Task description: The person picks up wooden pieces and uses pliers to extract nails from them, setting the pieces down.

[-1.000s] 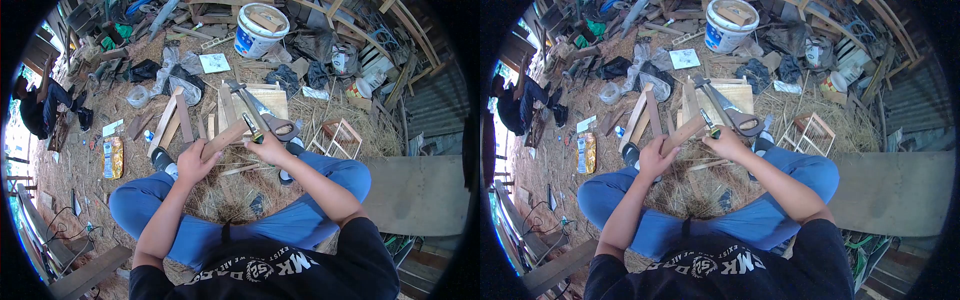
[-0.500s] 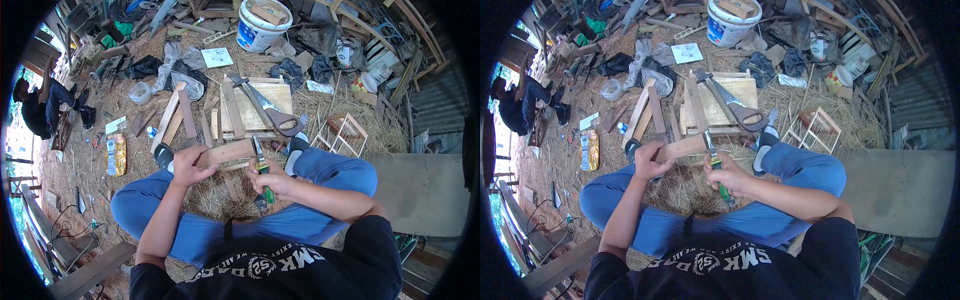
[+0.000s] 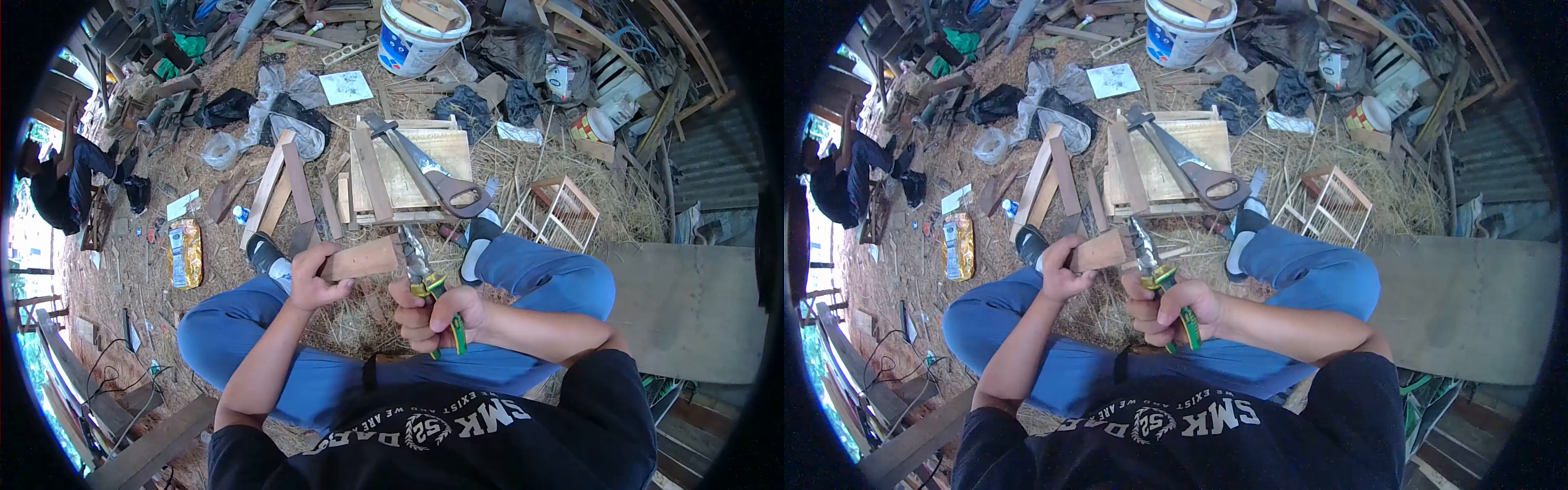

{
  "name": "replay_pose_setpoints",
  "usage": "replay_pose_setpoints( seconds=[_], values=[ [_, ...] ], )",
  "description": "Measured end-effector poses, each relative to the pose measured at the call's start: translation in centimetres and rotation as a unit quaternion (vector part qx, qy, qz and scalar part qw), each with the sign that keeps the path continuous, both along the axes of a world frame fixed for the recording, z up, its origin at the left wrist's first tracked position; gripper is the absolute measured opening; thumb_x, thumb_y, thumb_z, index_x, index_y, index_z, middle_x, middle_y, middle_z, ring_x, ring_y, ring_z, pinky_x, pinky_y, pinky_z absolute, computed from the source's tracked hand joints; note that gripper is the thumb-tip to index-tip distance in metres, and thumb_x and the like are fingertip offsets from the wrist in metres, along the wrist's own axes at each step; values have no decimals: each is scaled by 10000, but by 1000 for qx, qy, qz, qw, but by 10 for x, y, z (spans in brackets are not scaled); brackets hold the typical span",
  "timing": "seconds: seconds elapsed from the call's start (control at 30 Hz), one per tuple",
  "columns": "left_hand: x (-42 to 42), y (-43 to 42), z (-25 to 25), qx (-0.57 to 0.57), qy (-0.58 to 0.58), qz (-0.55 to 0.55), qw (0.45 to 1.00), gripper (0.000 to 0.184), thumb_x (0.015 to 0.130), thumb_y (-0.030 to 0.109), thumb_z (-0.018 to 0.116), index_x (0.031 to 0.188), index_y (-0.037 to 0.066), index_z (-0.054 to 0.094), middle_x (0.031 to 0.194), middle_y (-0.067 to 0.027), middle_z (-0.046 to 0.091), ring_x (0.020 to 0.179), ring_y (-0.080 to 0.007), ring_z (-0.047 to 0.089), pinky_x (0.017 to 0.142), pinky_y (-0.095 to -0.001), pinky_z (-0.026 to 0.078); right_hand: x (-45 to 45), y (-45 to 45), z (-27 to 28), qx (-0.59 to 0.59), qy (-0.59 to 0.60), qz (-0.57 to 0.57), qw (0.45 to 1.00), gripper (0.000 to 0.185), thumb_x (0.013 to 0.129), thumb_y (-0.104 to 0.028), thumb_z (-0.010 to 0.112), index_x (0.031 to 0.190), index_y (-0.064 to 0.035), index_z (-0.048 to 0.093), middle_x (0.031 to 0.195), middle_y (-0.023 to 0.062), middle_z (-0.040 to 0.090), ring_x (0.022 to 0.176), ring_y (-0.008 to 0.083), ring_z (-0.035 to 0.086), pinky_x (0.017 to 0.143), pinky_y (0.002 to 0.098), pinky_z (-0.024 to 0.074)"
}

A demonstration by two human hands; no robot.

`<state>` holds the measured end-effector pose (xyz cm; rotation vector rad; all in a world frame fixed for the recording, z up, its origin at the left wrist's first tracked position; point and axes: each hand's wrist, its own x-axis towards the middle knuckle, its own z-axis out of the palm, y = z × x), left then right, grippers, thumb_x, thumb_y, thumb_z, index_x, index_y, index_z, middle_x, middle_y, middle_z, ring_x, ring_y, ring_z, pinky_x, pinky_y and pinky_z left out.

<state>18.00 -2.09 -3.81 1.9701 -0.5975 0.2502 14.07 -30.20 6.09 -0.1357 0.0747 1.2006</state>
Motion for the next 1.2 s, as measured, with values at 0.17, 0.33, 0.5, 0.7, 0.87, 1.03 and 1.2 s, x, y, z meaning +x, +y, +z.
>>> replay_pose_setpoints(
  seconds=[0.17, 0.33, 0.5, 0.7, 0.87, 1.03, 1.2],
  values=[
    [4, 1, -3, 9, -5, 3, 1000, 527, 680, 354, 842, 1003, -22, 664, 870, -174, 686, 766, -321, 694, 710, -375, 551, 4, -1, 0, 33, 32, 4, 999, 321, 719, -5, 624, 890, -155, 397, 679, -44, 305, 549, 90, 304, 493, 282, 226],
    [-4, -5, -3, -6, 30, -1, 1000, 552, 692, 384, 828, 1025, -24, 664, 893, -180, 690, 784, -332, 698, 734, -376, 554, -5, 9, 12, 153, 87, 10, 984, 314, 721, -53, 644, 869, -167, 391, 640, -67, 275, 517, 78, 272, 452, 272, 201],
    [-5, -16, -9, -93, 76, -24, 993, 636, 780, 513, 769, 1073, -39, 655, 983, -190, 703, 885, -300, 717, 794, -368, 548, -4, 19, 28, 302, 191, 12, 934, 309, 752, -77, 672, 854, -138, 386, 582, -47, 282, 432, 81, 250, 350, 269, 214],
    [0, -44, -19, -346, 149, -37, 926, 697, 846, 694, 707, 1034, 49, 521, 759, 12, 433, 645, -106, 409, 577, -261, 344, 23, 5, 74, 411, 22, 90, 907, 246, 830, -29, 629, 882, -113, 403, 571, -14, 331, 423, 91, 330, 356, 276, 249],
    [12, -28, -16, -371, 235, -31, 898, 586, 978, 605, 582, 1142, 55, 465, 753, -7, 452, 629, -101, 441, 550, -260, 377, 55, -21, 72, 77, -32, -112, 990, 183, 821, -14, 578, 887, -84, 423, 653, 22, 457, 535, 133, 452, 500, 340, 422],
    [13, -26, -26, -443, 370, -89, 811, 582, 1033, 629, 429, 1217, 78, 460, 709, -35, 464, 551, -127, 456, 537, -279, 424, 93, -30, -38, -435, -154, -143, 876, 99, 840, -58, 575, 908, -79, 507, 708, 31, 506, 636, 149, 521, 593, 375, 485],
    [12, -31, -23, -413, 391, -142, 810, 636, 1021, 662, 417, 1218, 59, 462, 703, -31, 458, 546, -122, 455, 529, -276, 421, 116, -13, -79, -511, -84, -113, 848, 61, 845, -109, 599, 874, -60, 580, 762, 63, 595, 679, 206, 602, 621, 382, 539]
  ],
)
